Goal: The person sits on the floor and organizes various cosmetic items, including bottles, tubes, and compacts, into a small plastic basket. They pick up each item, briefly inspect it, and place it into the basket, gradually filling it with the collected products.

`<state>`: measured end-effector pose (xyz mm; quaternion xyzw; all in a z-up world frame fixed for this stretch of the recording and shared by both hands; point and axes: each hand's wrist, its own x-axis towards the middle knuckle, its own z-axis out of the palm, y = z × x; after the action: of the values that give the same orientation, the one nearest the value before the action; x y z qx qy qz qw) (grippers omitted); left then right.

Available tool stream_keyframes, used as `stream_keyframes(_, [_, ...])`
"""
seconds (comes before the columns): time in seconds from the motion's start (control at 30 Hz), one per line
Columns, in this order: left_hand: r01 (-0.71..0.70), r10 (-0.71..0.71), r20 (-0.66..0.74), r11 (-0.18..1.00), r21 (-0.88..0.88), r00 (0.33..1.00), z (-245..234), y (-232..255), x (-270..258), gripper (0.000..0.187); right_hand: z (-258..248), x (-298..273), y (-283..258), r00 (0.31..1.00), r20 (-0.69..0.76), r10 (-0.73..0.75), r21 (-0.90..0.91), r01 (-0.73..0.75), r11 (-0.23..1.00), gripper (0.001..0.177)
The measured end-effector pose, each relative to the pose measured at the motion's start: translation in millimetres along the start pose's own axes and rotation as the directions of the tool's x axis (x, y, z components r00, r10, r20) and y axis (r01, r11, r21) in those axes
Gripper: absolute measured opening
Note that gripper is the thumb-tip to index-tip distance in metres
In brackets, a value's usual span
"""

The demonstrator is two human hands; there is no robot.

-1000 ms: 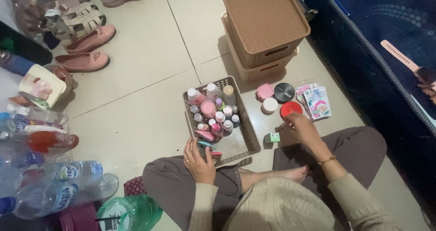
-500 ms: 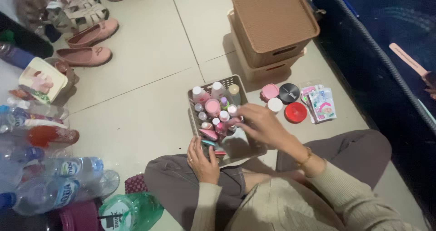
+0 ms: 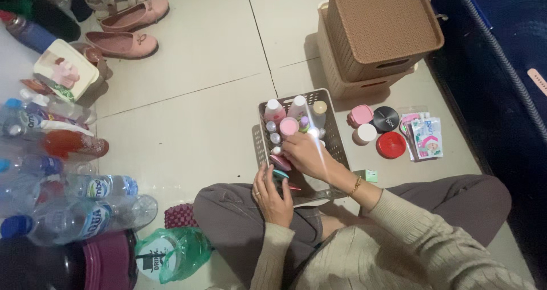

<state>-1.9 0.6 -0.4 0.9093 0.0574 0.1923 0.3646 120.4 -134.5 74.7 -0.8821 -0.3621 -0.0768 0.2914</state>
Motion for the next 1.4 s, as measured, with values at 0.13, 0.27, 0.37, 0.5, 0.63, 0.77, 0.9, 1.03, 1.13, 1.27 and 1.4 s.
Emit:
stream_keyframes(0.13, [-0.003, 0.003, -0.002, 1.000, 0.005, 1.000, 2, -2, 0, 0.050, 6, -2, 5, 0.999, 0.046, 0.011, -0.023, -0.010, 1.000, 0.021])
stream_keyframes(0.27, [0.008, -0.008, -0.007, 1.000, 0.003, 1.000, 1, -2, -1, 0.050, -7, -4, 2, 0.996, 0.064, 0.056, 0.003, -0.056, 0.998, 0.042])
stream_keyframes(0.37, [0.008, -0.009, 0.016, 0.999, 0.032, 1.000, -2, 2, 2, 0.051, -25, -7, 5, 0.989, 0.093, 0.112, -0.008, -0.112, 0.994, 0.044])
stream_keyframes(0.5, [-0.033, 0.029, 0.046, 0.995, 0.098, 0.999, -7, 10, 14, 0.050, -39, -18, 11, 0.984, 0.080, 0.159, 0.017, -0.160, 0.987, 0.041])
stream_keyframes(0.63, [-0.118, 0.125, -0.027, 0.976, 0.186, 0.992, -7, 17, 40, 0.035, -40, -39, 14, 0.975, 0.040, 0.218, 0.018, -0.219, 0.976, 0.039])
stream_keyframes(0.77, [-0.200, 0.195, 0.046, 0.951, 0.237, 0.980, 0, 18, 60, 0.022, -40, -70, 13, 0.964, -0.013, 0.267, 0.031, -0.266, 0.963, 0.042])
stream_keyframes(0.9, [-0.267, 0.255, 0.081, 0.919, 0.290, 0.964, 10, 16, 66, 0.012, -49, -103, 8, 0.908, 0.035, 0.419, 0.161, -0.418, 0.894, 0.036])
stream_keyframes(1.03, [-0.302, 0.264, 0.157, 0.899, 0.317, 0.951, 17, 15, 68, 0.006, -63, -130, 10, 0.905, -0.049, 0.422, 0.203, -0.405, 0.892, 0.035])
stream_keyframes(1.13, [-0.348, 0.336, 0.094, 0.881, 0.319, 0.937, 19, 15, 72, 0.010, -68, -147, 10, 0.873, -0.081, 0.482, 0.233, -0.453, 0.860, 0.032])
stream_keyframes(1.27, [-0.293, 0.269, 0.120, 0.908, 0.299, 0.956, 18, 19, 69, 0.010, -67, -162, 7, 0.851, -0.136, 0.507, 0.206, -0.476, 0.855, 0.030])
stream_keyframes(1.4, [-0.329, 0.272, 0.196, 0.867, 0.375, 0.942, 21, 20, 64, 0.016, -53, -156, 5, 0.915, -0.170, 0.366, 0.184, -0.335, 0.924, 0.033])
